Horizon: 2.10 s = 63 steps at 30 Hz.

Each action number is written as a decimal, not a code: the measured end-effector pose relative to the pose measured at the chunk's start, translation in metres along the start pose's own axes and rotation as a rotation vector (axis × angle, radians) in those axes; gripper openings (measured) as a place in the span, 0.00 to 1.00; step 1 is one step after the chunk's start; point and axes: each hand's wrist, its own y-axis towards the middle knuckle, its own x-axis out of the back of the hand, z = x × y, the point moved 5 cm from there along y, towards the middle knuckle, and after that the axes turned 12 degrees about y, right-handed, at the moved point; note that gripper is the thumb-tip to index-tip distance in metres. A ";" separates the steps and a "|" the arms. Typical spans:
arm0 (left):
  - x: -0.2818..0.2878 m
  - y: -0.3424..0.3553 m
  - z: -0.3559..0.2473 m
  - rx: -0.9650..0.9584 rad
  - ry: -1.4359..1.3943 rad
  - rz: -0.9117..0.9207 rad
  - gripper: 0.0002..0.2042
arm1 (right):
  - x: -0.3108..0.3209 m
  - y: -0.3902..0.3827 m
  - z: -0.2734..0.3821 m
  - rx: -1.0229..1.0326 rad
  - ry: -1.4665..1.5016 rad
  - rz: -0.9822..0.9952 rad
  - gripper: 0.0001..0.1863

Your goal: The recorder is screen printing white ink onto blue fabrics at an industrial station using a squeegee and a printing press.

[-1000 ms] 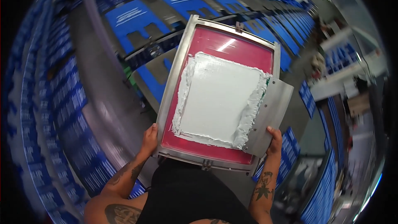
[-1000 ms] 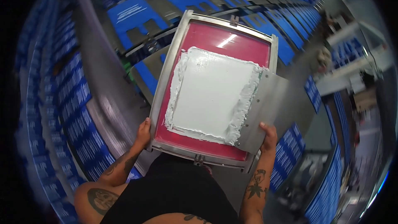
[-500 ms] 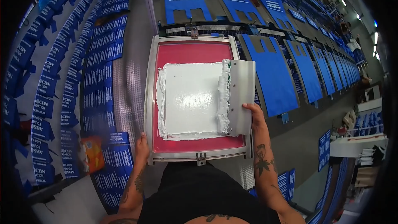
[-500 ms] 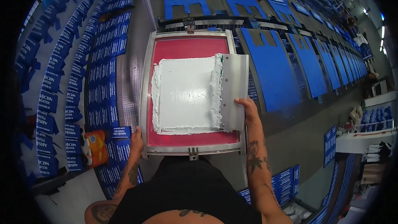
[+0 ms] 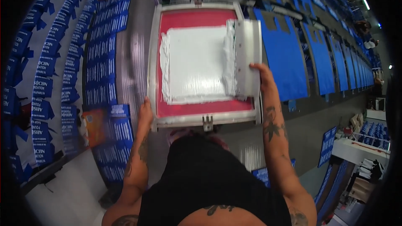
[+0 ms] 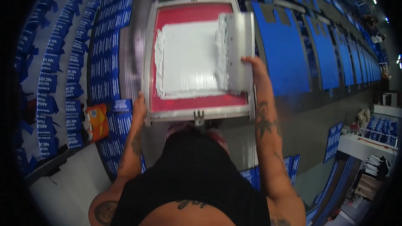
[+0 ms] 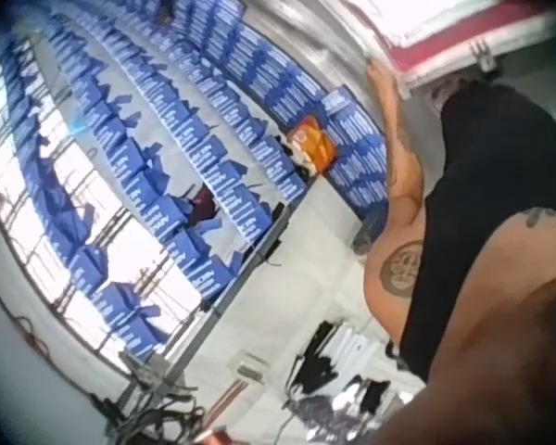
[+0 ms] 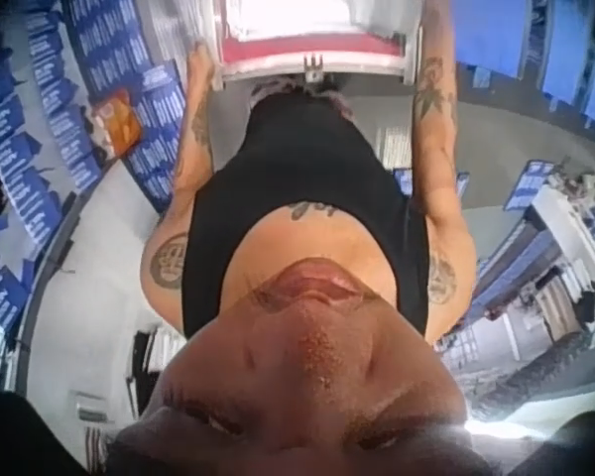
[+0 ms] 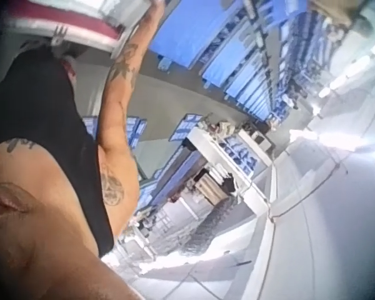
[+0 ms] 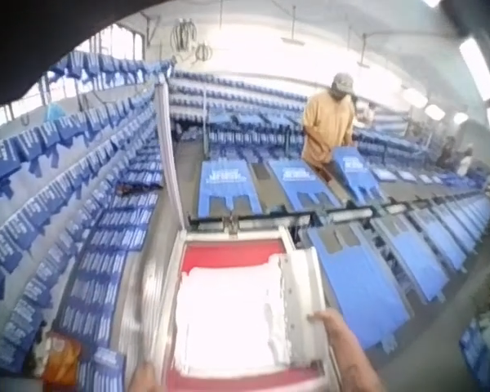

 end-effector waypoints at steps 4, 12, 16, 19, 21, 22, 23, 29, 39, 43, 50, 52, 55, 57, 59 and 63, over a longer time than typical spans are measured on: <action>-0.013 -0.002 -0.008 0.059 -0.049 -0.050 0.36 | -0.001 0.003 0.016 -0.083 0.011 0.061 0.26; -0.034 -0.005 0.005 0.006 -0.025 -0.170 0.35 | 0.015 0.021 -0.004 -0.147 0.117 0.122 0.18; -0.037 -0.015 0.005 0.014 0.032 -0.201 0.36 | 0.029 0.014 -0.012 -0.188 0.181 0.107 0.21; -0.042 -0.011 0.001 0.108 0.003 -0.044 0.36 | 0.041 0.020 -0.018 -0.148 0.170 0.078 0.21; -0.048 -0.017 -0.014 0.117 0.126 0.011 0.37 | 0.048 0.024 -0.022 -0.134 0.207 0.068 0.21; -0.047 -0.015 -0.003 0.125 0.116 0.008 0.37 | 0.034 0.023 -0.018 -0.138 0.196 0.075 0.21; -0.048 -0.015 0.010 0.072 -0.002 -0.059 0.37 | 0.026 0.018 -0.010 -0.012 0.048 0.021 0.22; -0.056 0.007 0.027 0.124 -0.398 -0.132 0.32 | -0.103 0.024 0.079 0.157 -0.899 0.179 0.28; -0.020 0.019 -0.163 -0.816 0.448 -0.487 0.27 | -0.142 0.076 -0.023 1.020 -1.888 0.310 0.18; -0.050 0.008 -0.183 -0.950 0.720 -0.358 0.24 | -0.133 -0.003 -0.019 0.941 -1.697 0.440 0.15; -0.027 -0.081 -0.162 -1.005 0.532 -0.246 0.20 | -0.072 -0.107 -0.002 0.757 -1.576 0.187 0.21; -0.029 -0.107 -0.149 -0.961 0.506 -0.248 0.18 | -0.066 -0.127 -0.017 0.813 -1.468 0.221 0.20; -0.046 -0.119 -0.124 -0.836 0.501 -0.156 0.19 | -0.059 -0.132 -0.033 0.846 -1.447 0.266 0.19; -0.052 -0.120 -0.122 -0.773 0.496 -0.137 0.19 | -0.050 -0.122 -0.050 0.624 -1.445 0.314 0.18; -0.056 -0.117 -0.118 -0.665 0.527 -0.073 0.19 | -0.051 -0.124 -0.056 0.703 -1.435 0.305 0.18; -0.069 -0.067 -0.131 -0.754 0.659 -0.071 0.18 | -0.045 -0.070 -0.058 0.802 -1.477 0.219 0.15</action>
